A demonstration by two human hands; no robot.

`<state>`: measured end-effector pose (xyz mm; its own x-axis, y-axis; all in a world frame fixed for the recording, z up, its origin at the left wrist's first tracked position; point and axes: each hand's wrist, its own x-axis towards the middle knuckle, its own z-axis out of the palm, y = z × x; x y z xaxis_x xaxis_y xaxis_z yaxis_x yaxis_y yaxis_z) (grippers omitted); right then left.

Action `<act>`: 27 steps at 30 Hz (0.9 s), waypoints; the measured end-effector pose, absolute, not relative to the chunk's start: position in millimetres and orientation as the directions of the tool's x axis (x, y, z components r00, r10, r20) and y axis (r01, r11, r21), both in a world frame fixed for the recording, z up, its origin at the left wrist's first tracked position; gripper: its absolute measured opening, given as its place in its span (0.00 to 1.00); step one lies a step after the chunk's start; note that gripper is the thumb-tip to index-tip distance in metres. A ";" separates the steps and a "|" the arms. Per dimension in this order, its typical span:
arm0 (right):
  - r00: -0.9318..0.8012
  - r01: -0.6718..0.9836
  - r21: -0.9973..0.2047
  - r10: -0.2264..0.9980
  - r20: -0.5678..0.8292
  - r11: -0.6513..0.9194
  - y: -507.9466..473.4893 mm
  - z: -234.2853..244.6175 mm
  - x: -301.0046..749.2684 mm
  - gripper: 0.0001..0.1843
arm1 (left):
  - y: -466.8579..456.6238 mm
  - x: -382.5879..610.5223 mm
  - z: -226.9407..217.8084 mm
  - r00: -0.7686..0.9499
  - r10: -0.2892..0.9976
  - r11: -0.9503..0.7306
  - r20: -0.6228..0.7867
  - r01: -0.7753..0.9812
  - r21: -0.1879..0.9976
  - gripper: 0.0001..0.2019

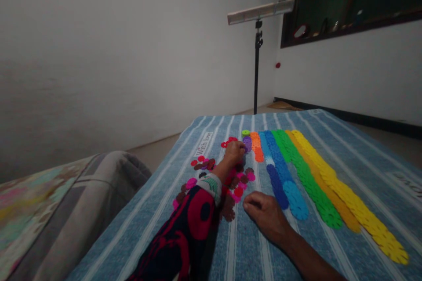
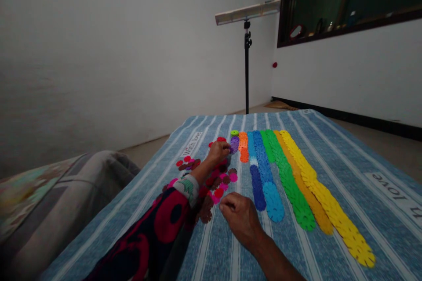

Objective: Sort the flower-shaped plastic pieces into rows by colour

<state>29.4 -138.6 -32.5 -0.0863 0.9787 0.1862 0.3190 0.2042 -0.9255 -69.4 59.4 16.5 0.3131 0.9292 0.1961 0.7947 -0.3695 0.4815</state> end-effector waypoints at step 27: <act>-0.093 0.325 -0.928 0.982 0.162 0.183 -138.4 -23.6 27.7 0.09 | 71.0 -57.1 2.1 0.315 0.931 -0.359 0.181 0.875 0.324 0.14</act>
<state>27.7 -138.4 -23.6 -0.0931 0.9825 0.1615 0.3247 0.1833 -0.9279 -57.1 71.0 2.1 0.3153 0.9315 0.1815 0.8751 -0.3594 0.3242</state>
